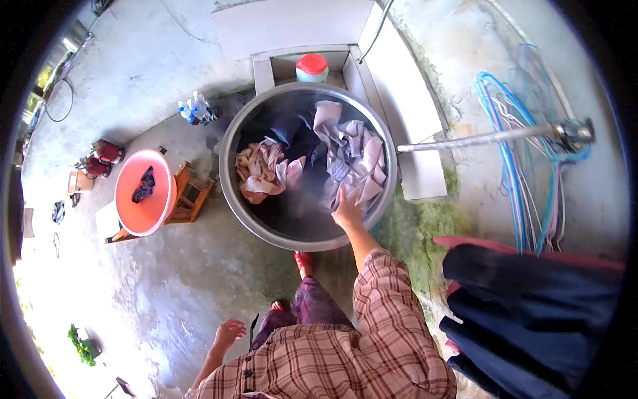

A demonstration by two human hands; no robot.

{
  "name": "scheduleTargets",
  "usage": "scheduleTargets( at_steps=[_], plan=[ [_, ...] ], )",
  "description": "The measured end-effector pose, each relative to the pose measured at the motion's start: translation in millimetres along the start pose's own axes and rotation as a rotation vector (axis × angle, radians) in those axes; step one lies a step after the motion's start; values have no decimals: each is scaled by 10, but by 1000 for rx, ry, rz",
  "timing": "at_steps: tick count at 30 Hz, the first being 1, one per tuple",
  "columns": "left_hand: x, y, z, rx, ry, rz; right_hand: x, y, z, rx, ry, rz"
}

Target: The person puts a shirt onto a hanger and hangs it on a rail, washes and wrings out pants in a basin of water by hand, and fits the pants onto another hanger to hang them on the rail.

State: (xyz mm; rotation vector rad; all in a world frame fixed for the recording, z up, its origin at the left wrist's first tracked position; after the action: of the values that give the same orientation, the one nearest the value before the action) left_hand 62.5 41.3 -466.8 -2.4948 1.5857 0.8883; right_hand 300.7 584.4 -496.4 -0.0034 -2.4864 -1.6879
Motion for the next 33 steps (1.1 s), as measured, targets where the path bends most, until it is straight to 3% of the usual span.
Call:
scheduleTargets(
  at_steps=[3,6,11,12,13,14,16,17,19,20,21,25,27,29,31,33],
  plan=[
    [-318,-185,-109,-23,43,-101,-119,-261,354,91,-56,-75],
    [-200,-249,-64,-38,82,-14,-25,-489,405,71,3,-150],
    [-214,-340,-80,-49,112,10,-264,-741,761,127,478,-258],
    [-273,-354,-101,-49,103,-9,-528,-1034,1028,-223,571,-234],
    [-314,-355,-94,-64,101,-37,-552,-813,1120,-159,452,-236],
    [-356,-357,-85,-77,101,-63,-619,-709,1248,-343,474,-157],
    [-341,-346,-85,-90,144,-132,-689,-526,1555,-294,335,-135],
    [-340,-340,-84,-98,154,-126,-465,-76,1491,34,250,-144],
    [-354,-329,-86,-113,176,-118,-568,-300,1980,-248,466,-249],
    [-338,-342,-79,-112,176,-114,-484,-193,2099,-189,366,-178],
    [-307,-358,-51,-111,176,-110,51,398,1821,59,267,-446],
    [-432,-517,86,-73,152,-68,836,637,1594,-19,515,-187],
    [-594,-629,156,-56,73,-11,1156,328,1544,-20,491,157],
    [-788,-729,247,-44,26,-11,1248,-301,1460,19,428,277],
    [-979,-775,273,-34,25,-66,1278,-529,1236,-71,342,140],
    [-1099,-761,320,-46,-14,-8,1241,-704,1115,-306,305,136]
  ],
)
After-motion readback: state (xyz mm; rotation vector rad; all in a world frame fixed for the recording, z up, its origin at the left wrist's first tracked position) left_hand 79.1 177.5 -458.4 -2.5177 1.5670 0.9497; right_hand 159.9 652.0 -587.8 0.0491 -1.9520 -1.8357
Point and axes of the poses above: each hand's wrist, its own z-axis towards the middle knuckle, its own y-axis out of the back of the hand, x = y × z, the point moved 6 cm from there along z, towards the middle knuckle, and after that the axes turned 11 degrees about -x, right-handed, at the moved point
